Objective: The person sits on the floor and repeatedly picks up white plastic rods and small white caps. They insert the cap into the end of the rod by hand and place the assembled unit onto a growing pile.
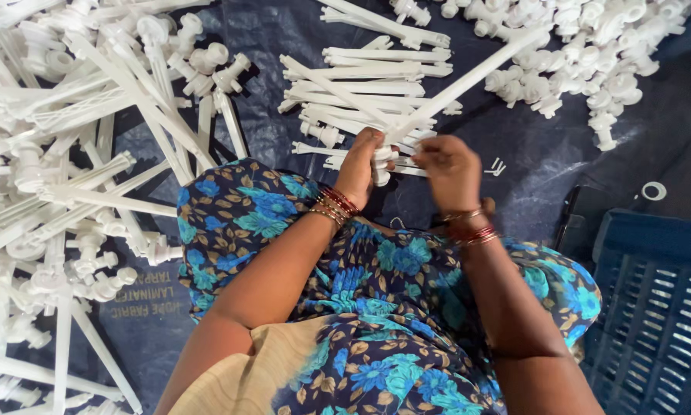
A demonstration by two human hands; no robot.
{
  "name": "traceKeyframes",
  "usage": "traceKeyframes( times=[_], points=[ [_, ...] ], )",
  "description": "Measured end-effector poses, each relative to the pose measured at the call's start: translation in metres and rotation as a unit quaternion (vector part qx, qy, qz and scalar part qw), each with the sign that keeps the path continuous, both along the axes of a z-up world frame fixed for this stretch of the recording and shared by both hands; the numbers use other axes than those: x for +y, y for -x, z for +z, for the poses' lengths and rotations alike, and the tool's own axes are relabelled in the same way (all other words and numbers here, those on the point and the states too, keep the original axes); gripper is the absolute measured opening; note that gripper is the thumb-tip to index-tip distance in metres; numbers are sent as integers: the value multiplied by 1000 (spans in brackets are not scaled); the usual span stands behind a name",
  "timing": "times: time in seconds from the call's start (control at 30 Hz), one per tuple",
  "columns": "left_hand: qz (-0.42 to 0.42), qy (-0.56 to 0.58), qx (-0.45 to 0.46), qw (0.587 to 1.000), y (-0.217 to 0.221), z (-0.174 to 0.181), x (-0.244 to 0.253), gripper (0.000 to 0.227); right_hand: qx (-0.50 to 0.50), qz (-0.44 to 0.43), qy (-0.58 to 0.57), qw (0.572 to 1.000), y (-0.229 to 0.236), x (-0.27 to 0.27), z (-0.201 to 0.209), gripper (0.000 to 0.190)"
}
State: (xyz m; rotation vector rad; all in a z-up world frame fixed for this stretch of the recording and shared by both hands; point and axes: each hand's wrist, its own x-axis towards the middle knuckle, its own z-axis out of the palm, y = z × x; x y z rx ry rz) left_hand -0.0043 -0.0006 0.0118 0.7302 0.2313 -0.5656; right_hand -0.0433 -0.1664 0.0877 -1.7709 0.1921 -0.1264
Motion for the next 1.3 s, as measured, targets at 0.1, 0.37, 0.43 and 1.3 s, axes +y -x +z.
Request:
traceKeyframes(
  times=[0.1, 0.37, 0.43, 1.3],
  points=[
    [-10, -18, -19, 1000, 5, 1, 1, 21, -98, 42, 261, 959, 5, 28, 15, 14],
    [-5, -66, -61, 996, 6, -12, -4, 20, -54, 5, 203, 978, 1, 39, 20, 11],
    [-5, -66, -57, 996, 7, -15, -5, 18, -59, 8, 209, 976, 2, 38, 15, 11],
    [116, -369, -419, 822, 21, 43, -3, 34, -157, 1, 327, 932, 15, 42, 4, 7]
  ],
)
